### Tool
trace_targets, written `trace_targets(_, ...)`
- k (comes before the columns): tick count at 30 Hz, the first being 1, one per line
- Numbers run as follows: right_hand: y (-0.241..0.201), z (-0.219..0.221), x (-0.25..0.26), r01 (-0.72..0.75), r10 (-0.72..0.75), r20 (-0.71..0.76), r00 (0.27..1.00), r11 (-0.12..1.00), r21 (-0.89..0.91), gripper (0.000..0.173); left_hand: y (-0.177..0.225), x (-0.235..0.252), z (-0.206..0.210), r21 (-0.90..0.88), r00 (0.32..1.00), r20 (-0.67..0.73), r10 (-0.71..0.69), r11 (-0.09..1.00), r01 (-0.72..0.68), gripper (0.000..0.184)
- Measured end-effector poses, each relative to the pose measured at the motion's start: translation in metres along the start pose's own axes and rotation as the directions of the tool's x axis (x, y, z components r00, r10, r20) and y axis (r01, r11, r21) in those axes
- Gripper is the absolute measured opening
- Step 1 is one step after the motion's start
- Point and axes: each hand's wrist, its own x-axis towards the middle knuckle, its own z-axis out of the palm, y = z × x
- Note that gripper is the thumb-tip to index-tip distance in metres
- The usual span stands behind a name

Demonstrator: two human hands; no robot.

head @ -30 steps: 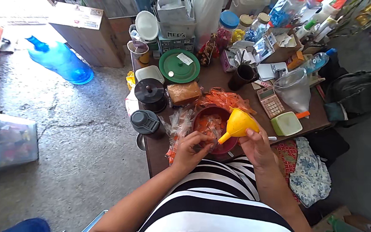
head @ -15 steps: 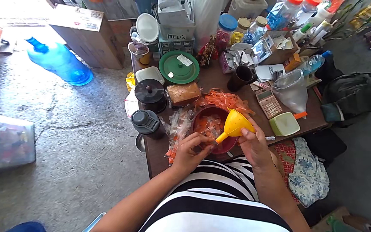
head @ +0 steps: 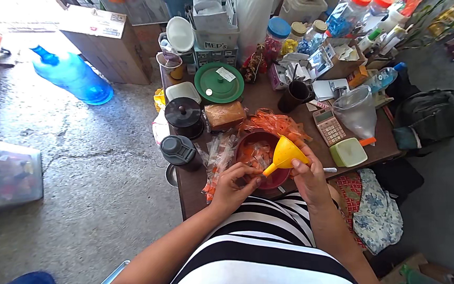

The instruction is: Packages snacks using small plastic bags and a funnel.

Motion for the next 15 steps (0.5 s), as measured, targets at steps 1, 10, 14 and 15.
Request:
trace_targets(1, 0.0, 0.0, 0.0, -0.005, 0.005, -0.002, 1.0, 1.0, 0.003, 0.078, 0.0, 0.0, 0.0, -0.016, 1.0, -0.003, -0.022, 1.0, 0.022, 0.016)
trace_targets(10, 0.004, 0.002, 0.001, 0.006, -0.006, 0.01, 1.0, 1.0, 0.021, 0.077, 0.001, -0.001, 0.001, -0.208, 0.988, -0.006, -0.152, 0.967, 0.147, 0.013)
trace_targets(14, 0.003, 0.003, 0.001, 0.013, -0.013, 0.001, 1.0, 0.999, 0.035, 0.077, 0.009, 0.0, 0.003, -0.274, 0.978, -0.018, -0.209, 0.941, 0.196, 0.012)
trace_targets(15, 0.003, 0.003, 0.0, 0.012, -0.012, -0.005, 1.0, 0.999, 0.041, 0.077, 0.009, 0.0, 0.004, -0.294, 0.976, -0.023, -0.216, 0.935, 0.2, 0.013)
